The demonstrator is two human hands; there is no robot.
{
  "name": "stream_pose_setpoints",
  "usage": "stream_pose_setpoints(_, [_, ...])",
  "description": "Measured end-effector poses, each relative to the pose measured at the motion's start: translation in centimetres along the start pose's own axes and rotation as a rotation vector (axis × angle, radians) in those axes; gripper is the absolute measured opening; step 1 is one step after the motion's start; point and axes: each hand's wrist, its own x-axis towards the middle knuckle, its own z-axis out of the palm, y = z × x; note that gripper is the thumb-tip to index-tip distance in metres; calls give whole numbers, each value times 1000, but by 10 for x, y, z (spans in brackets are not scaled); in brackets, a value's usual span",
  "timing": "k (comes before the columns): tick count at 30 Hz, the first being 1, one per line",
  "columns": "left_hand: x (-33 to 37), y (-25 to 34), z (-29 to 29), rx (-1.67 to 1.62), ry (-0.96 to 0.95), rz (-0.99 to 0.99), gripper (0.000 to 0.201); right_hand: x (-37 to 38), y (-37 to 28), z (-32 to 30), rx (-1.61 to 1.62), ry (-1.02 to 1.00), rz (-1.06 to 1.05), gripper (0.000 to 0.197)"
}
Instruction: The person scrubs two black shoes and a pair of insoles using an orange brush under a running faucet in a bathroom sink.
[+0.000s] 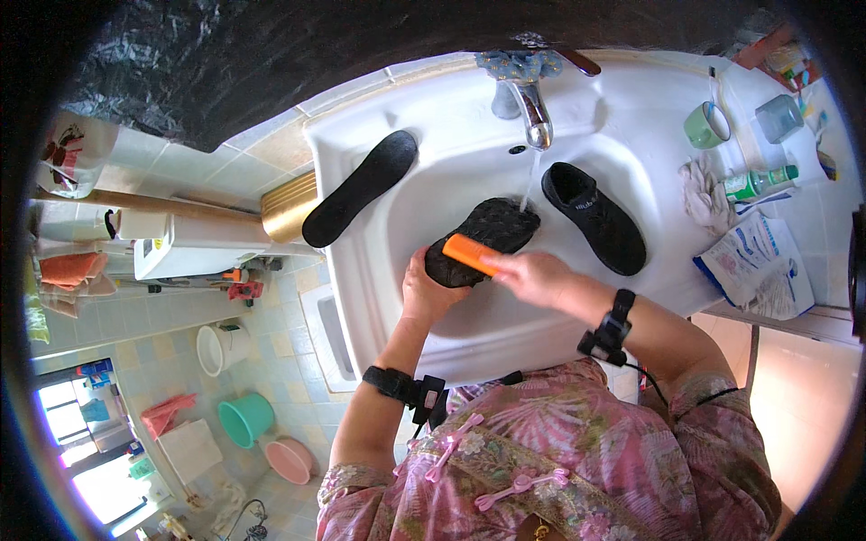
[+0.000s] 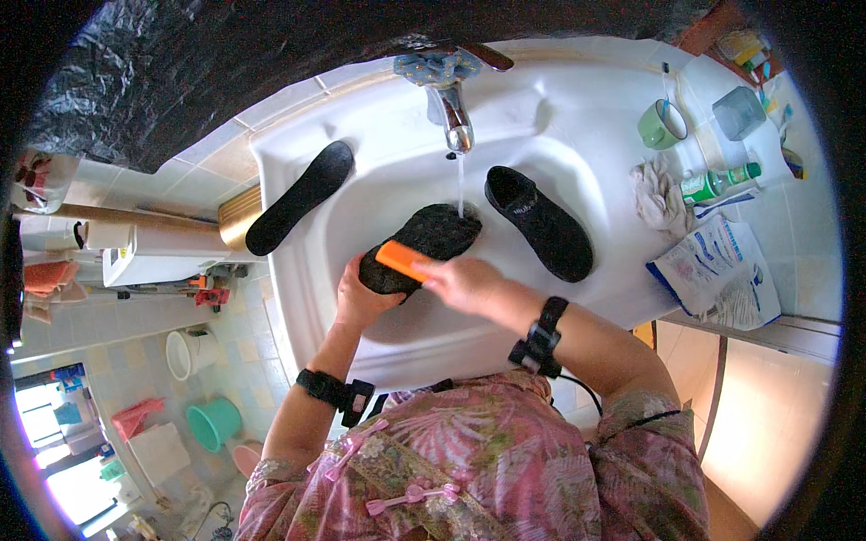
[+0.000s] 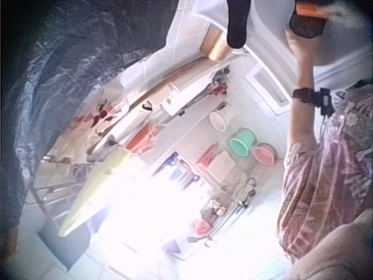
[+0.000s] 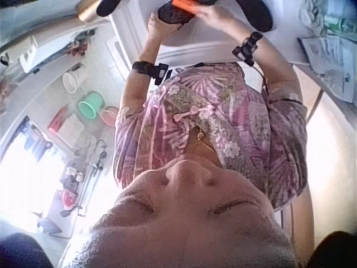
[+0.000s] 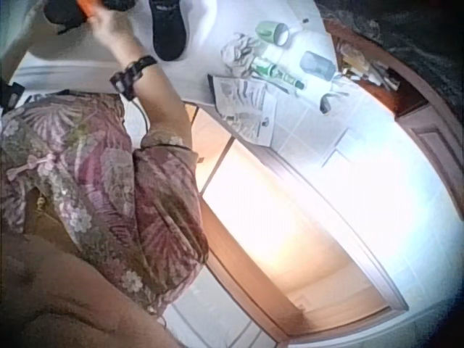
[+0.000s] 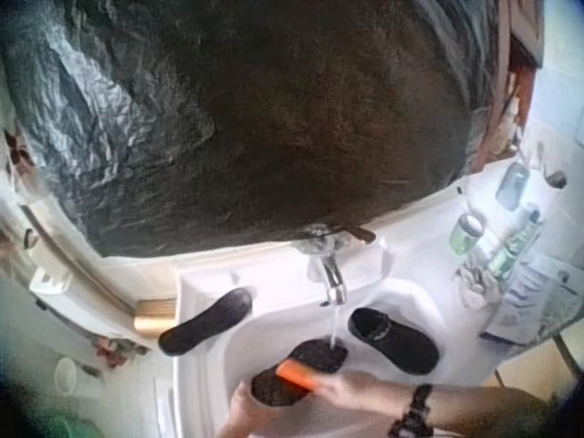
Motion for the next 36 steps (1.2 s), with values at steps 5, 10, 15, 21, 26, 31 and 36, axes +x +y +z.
stream_pose_setpoints(5, [-7, 17, 3, -249, 151, -95, 90, 12, 32, -14, -121, 134, 186, 29])
stream_pose_setpoints(10, [-6, 19, -1, -296, 214, -37, 84, 5, -41, -4, 72, -38, -34, 31])
stream_pose_setpoints(15, [-4, 11, 5, -228, 199, -1, 84, 15, 22, -18, -92, 113, 197, 31])
stream_pose_setpoints(21, [-3, 16, 5, -265, 205, 13, 84, 11, -14, 0, 95, 119, 15, 33])
stream_pose_setpoints(26, [-6, 10, 11, -224, 217, 61, 84, 9, 49, -5, -77, 222, 121, 32])
stream_pose_setpoints(31, [-1, 16, 7, -157, 259, 40, 85, 14, 27, -6, 145, 198, 244, 34])
stream_pose_setpoints(36, [-8, 11, 10, -190, 204, 2, 87, 9, 10, 9, 143, 147, 81, 34])
